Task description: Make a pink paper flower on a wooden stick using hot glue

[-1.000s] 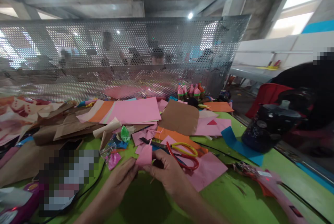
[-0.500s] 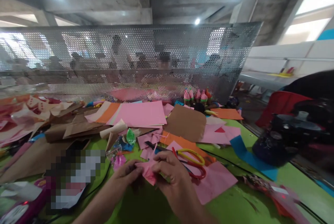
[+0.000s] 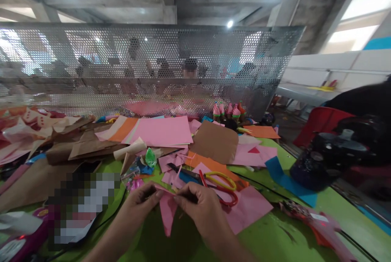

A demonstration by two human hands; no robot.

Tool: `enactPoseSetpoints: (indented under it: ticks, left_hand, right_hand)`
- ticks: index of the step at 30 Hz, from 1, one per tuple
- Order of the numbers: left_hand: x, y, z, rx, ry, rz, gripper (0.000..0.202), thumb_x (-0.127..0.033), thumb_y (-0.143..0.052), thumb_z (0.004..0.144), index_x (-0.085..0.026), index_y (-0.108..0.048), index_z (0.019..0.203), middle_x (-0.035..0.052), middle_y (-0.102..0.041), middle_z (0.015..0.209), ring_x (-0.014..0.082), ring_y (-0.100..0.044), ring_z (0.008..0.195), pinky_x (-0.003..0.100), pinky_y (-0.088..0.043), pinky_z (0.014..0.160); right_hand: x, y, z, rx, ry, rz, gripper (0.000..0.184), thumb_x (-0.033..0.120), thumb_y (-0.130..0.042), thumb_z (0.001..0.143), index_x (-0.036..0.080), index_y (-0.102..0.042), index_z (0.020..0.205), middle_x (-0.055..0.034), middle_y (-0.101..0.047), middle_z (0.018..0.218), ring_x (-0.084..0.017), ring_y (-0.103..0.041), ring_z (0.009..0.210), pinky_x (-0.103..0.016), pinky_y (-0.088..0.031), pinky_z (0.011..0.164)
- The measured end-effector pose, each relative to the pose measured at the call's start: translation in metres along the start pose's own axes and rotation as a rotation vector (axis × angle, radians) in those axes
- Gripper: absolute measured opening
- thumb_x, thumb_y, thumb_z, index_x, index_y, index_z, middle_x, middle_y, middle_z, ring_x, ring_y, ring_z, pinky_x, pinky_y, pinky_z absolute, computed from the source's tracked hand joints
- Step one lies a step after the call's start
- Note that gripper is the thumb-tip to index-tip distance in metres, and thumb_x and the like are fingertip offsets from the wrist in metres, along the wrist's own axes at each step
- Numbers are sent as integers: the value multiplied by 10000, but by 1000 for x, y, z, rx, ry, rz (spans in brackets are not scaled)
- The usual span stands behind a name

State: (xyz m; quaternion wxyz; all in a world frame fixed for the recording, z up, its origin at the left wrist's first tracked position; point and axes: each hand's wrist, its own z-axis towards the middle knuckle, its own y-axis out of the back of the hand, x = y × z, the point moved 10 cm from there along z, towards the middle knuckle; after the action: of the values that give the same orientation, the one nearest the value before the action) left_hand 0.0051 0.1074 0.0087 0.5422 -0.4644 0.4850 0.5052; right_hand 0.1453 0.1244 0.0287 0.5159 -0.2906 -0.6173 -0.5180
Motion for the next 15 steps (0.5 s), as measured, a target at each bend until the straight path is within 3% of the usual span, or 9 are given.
enactPoseSetpoints:
  ticks: [4,9,13,15]
  left_hand:
    - [4,8,2,-22,23,-3,207,-360,-620,826,-163,-670,786,13,-634,734,167,-540,714,253,-399,657]
    - [-4,34,0,-168,48,48,239,-366,-596,827,-172,-573,689,-44,-492,624,123,-444,611,219,-339,573]
    - [-8,42,-3,-222,80,23,243,-388,-584,810,-188,-532,682,-58,-441,615,119,-425,591,207,-338,547]
    - [-5,44,-3,-235,87,16,254,-411,-591,798,-193,-524,685,-57,-439,621,122,-434,592,207,-340,540]
  right_hand:
    - [14,5,-1,-14,85,-157,197,372,-612,874,205,-675,788,-17,-689,750,-195,-616,722,-270,-432,635]
    - [27,27,2,-105,148,-533,148,309,-587,875,216,-664,788,-23,-674,770,-206,-612,742,-281,-399,639]
    - [8,16,1,41,63,-859,28,219,-677,752,209,-659,732,-32,-681,764,-221,-619,710,-276,-330,577]
    - [6,8,-2,88,79,-944,53,151,-652,732,204,-652,729,-35,-688,778,-226,-635,727,-277,-322,580]
